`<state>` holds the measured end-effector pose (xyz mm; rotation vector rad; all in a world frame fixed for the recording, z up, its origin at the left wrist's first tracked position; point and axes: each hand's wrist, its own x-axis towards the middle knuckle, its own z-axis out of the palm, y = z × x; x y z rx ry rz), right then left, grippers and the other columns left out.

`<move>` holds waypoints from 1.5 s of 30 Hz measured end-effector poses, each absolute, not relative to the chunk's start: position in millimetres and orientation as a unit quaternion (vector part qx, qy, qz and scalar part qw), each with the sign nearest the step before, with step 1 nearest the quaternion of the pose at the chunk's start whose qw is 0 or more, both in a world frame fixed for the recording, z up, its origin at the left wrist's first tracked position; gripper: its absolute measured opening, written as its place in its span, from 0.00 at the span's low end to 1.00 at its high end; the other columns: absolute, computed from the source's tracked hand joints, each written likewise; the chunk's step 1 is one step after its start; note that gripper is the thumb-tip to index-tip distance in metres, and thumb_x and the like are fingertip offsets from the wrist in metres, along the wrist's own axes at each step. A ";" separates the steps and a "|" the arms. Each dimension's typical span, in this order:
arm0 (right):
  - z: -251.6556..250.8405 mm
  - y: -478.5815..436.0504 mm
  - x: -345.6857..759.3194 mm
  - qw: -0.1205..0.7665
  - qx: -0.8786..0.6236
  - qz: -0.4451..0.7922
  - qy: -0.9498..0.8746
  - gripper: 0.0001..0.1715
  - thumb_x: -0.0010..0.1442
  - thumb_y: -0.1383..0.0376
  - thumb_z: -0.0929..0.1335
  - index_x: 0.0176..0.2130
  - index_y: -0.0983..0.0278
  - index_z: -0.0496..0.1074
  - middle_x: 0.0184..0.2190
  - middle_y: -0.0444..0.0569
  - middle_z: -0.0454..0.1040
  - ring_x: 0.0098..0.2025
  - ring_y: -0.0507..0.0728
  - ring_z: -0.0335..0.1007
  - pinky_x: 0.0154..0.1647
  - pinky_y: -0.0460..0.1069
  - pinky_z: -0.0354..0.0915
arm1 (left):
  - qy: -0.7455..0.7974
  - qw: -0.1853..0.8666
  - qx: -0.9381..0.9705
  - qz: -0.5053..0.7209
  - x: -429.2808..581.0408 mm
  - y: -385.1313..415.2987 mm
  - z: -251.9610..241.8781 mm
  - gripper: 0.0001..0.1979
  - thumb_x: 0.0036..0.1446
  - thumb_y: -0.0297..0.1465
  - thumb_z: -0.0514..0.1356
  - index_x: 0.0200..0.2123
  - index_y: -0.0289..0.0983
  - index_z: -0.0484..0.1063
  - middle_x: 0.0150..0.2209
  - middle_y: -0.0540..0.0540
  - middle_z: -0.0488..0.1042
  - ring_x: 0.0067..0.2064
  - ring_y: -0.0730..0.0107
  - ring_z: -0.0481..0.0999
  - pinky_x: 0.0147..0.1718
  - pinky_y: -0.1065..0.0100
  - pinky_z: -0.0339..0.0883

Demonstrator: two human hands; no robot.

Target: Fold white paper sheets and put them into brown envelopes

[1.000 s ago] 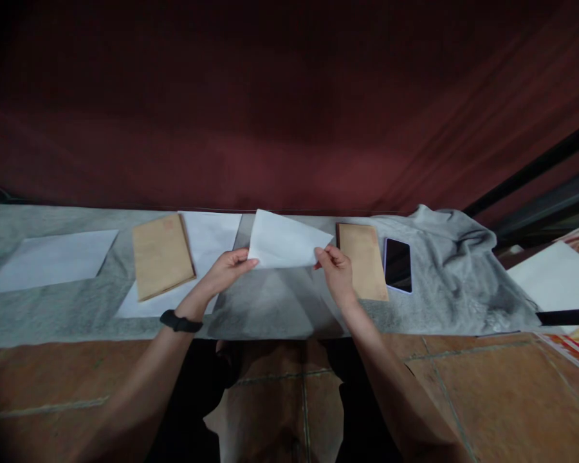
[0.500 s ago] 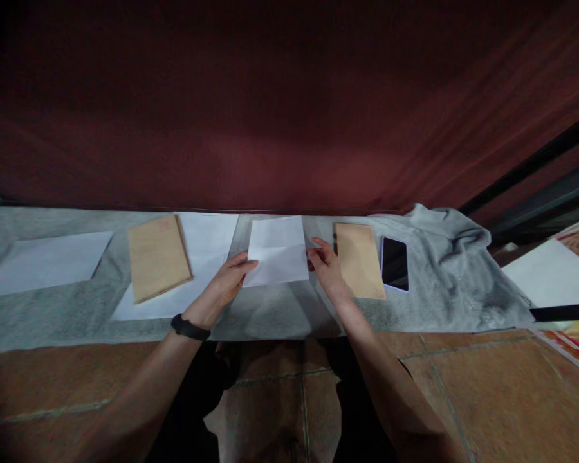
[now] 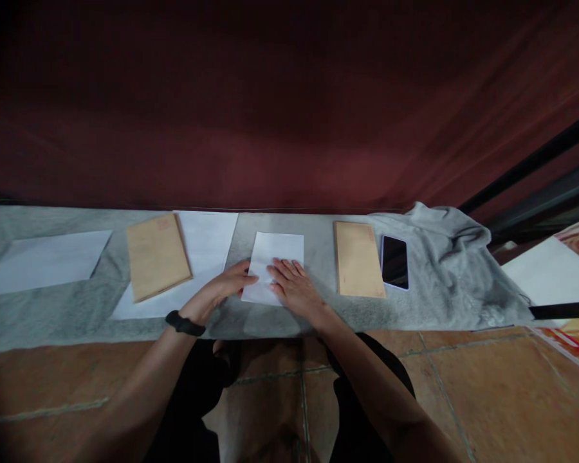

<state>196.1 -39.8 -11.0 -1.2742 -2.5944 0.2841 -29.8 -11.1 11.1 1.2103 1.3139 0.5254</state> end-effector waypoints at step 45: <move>-11.0 -39.3 247.5 0.114 -0.515 0.088 -0.845 0.29 0.74 0.62 0.58 0.71 0.65 0.60 0.73 0.55 0.57 0.74 0.62 0.53 0.74 0.63 0.52 | 0.454 0.113 0.884 0.022 22.8 -78.3 21.8 0.31 0.68 0.39 0.55 0.70 0.32 0.58 0.73 0.33 0.54 0.75 0.51 0.49 0.71 0.42 0.41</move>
